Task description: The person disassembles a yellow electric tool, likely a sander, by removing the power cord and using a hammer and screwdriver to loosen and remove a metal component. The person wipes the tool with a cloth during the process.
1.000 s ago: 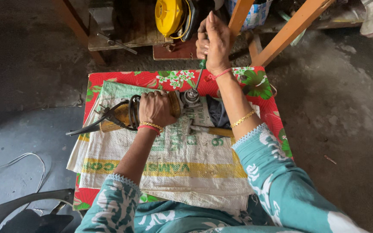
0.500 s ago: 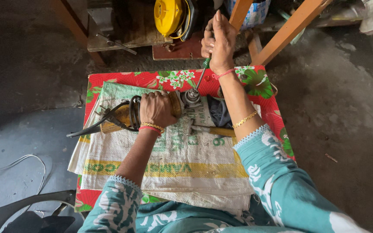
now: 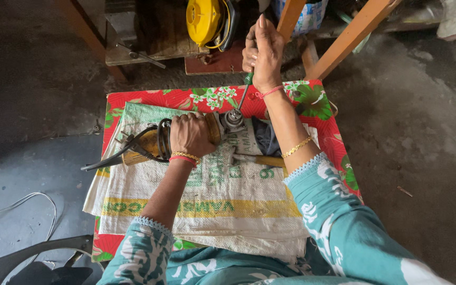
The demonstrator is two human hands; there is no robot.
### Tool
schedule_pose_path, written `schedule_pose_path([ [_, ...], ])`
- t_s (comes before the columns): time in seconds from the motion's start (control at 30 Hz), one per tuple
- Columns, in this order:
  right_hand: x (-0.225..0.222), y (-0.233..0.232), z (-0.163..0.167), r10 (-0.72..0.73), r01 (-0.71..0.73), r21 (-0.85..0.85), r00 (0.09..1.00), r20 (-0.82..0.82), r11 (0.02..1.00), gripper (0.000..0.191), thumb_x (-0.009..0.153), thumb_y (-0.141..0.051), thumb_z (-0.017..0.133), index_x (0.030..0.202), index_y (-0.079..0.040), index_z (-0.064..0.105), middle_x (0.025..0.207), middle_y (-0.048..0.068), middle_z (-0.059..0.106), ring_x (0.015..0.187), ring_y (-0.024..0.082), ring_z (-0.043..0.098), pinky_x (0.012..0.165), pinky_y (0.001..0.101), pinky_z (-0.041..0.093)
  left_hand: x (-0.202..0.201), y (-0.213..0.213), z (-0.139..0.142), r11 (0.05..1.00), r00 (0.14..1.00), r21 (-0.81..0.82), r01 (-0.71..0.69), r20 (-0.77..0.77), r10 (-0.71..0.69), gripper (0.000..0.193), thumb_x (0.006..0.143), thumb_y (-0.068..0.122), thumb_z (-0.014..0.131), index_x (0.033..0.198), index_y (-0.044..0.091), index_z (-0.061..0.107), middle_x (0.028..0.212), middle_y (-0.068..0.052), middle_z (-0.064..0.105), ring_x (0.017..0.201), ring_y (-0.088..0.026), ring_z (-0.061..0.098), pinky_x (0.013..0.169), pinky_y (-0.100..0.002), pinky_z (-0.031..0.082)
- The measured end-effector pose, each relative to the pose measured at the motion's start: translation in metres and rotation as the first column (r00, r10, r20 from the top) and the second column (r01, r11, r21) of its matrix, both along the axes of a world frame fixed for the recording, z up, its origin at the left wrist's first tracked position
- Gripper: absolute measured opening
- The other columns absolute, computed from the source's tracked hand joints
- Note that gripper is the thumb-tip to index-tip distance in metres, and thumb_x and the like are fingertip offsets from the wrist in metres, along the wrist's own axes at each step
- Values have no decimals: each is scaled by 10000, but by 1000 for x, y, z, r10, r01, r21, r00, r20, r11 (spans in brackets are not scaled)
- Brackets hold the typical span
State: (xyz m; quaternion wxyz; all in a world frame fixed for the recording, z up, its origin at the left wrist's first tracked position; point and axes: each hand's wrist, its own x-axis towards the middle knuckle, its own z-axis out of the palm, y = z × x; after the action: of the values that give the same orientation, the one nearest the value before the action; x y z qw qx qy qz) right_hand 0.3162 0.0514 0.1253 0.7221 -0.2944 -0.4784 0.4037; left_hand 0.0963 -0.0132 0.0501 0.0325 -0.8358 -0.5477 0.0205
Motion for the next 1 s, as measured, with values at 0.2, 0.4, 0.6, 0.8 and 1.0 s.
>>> schedule_pose_path([
  [0.2,-1,-1,2,5,-5,8,1000,1,1000,443,1092,-489,512,879,-101,489,616,-47,323,450,52,304,396,248,243,1,0,1,1000,1000,7,-1,4,0,923,642,606,816,1274,-22,576,1080,-157,675,1002,-263,665,952,-390,479],
  [0.4,-5,-1,1,0,0,7,1000,3,1000,426,1092,-476,523,880,-107,495,614,-45,334,456,54,321,393,248,258,1,-1,1,1000,1000,-8,-5,7,6,905,660,601,809,1279,-20,584,1092,-153,680,1014,-263,668,969,-393,483],
  [0.6,-3,1,0,16,-16,21,1000,9,1000,429,1099,-477,514,871,-115,490,614,-53,330,454,50,315,395,244,256,1,0,1,1000,1000,3,-9,7,9,946,655,629,811,1289,-30,569,1075,-164,676,998,-264,664,959,-395,484],
  [0.8,-6,3,-2,-38,35,66,999,37,997,442,1096,-488,512,863,-113,486,602,-56,322,447,46,311,382,242,254,2,0,2,999,1000,-29,-20,-11,20,897,668,604,813,1283,-8,588,1083,-146,682,995,-246,670,943,-376,500],
  [1.0,-7,3,-1,-77,76,42,997,17,996,440,1092,-471,526,849,-105,490,595,-46,335,447,52,338,379,250,283,1,-1,2,1000,1000,3,-11,10,11,889,634,583,834,1257,-6,599,1075,-149,682,995,-250,667,943,-381,493],
])
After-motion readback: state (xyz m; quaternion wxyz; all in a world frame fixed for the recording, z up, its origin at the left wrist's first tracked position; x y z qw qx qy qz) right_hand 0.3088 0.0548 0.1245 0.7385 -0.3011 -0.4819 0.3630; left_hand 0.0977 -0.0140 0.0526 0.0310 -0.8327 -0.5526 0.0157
